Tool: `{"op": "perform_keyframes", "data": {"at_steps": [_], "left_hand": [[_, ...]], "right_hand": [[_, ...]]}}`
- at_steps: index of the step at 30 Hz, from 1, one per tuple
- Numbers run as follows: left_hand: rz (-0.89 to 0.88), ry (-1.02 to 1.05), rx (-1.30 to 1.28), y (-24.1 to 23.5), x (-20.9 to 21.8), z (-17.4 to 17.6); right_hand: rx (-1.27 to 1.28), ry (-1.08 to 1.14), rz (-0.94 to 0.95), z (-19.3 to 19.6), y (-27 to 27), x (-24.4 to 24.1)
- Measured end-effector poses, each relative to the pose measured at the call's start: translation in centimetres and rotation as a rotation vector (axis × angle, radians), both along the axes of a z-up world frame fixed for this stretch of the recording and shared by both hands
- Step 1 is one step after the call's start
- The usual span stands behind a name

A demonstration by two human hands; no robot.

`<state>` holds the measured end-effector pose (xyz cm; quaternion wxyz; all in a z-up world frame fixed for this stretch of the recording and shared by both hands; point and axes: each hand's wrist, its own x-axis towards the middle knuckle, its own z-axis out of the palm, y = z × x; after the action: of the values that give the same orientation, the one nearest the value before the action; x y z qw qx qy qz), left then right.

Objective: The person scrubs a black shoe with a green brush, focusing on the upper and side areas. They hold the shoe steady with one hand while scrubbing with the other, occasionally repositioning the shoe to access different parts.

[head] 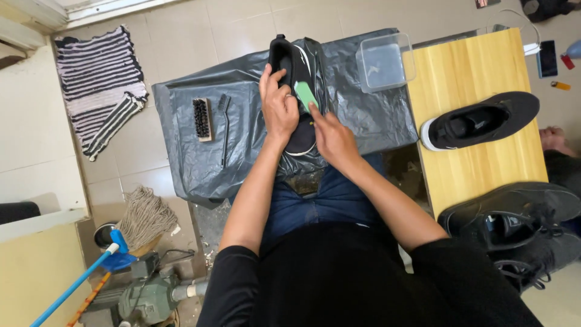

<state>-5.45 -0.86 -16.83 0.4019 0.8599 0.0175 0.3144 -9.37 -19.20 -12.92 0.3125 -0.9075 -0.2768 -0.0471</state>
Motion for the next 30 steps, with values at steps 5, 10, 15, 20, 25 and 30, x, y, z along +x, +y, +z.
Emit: {"op": "perform_keyframes", "data": {"at_steps": [5,10,15,20,25,30], "left_hand": [[0.014,-0.02,0.026,-0.3,0.2,0.0],[0.016,-0.015,0.096,-1.0,-0.5,2.8],[0.009,-0.038,0.062,-0.7,-0.2,2.3],[0.035,-0.023,0.06,-0.8,0.0,1.8],[0.073,-0.024,0.077,-0.9,-0.1,1.7],[0.106,-0.081,0.129,-1.2,0.1,1.8]], "right_hand": [[0.029,0.046,-0.006,1.5,-3.1,0.4],[0.179,0.192,-0.017,1.6,-1.9,4.4],[-0.126,0.241,0.0,-0.7,0.0,0.3],[-0.246,0.289,0.066,4.0,-3.2,-2.3],[-0.054,0.395,0.042,4.7,-4.0,1.1],[0.046,0.325,-0.031,2.4,0.0,2.3]]}}
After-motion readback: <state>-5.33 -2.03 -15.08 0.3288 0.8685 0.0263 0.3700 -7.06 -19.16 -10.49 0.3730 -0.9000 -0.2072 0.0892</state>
